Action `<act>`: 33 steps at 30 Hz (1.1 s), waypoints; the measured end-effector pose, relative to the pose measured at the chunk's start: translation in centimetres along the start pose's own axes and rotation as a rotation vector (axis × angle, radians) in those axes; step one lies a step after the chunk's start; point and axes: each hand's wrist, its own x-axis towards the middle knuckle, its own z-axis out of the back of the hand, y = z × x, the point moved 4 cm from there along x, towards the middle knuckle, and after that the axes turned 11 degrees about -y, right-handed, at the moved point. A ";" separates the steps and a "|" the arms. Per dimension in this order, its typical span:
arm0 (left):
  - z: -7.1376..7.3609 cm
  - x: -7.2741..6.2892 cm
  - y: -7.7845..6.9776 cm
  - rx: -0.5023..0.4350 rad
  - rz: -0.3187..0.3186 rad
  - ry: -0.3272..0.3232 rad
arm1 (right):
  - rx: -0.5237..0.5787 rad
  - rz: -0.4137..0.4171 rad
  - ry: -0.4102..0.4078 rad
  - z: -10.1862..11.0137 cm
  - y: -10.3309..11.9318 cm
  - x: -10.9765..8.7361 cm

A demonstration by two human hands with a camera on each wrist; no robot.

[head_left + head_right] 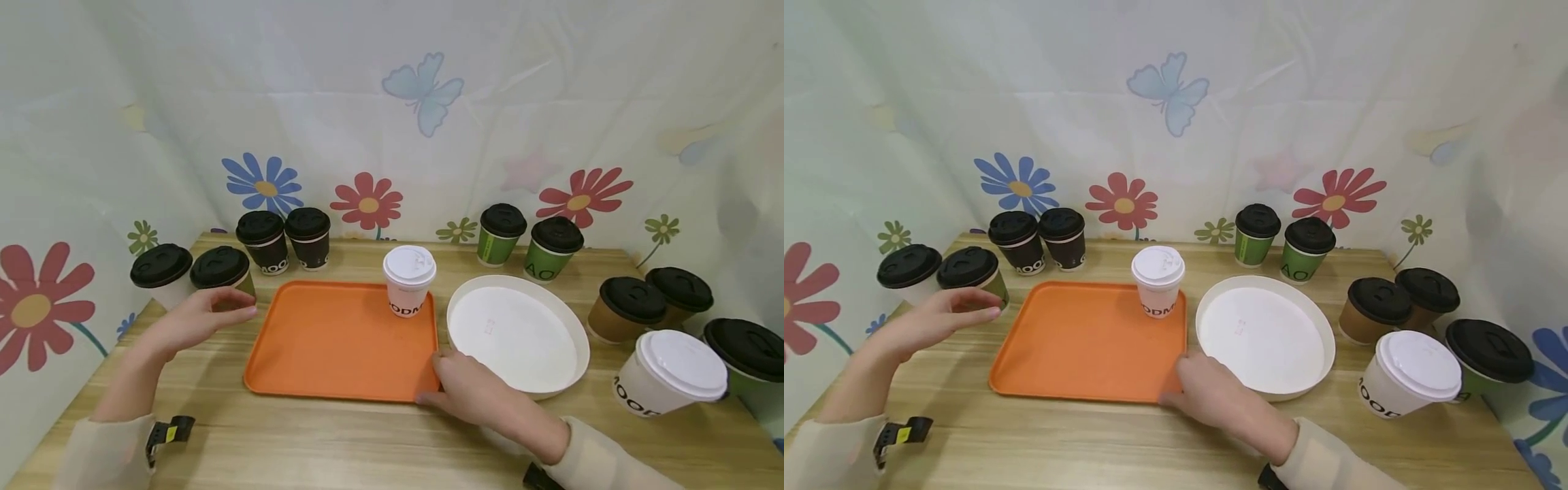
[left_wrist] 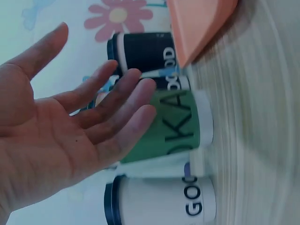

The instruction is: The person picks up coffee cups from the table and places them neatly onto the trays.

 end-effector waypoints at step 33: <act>1.7 0.6 4.1 0.033 0.063 -0.275 | 0.002 0.002 -0.002 0.1 -0.2 0.1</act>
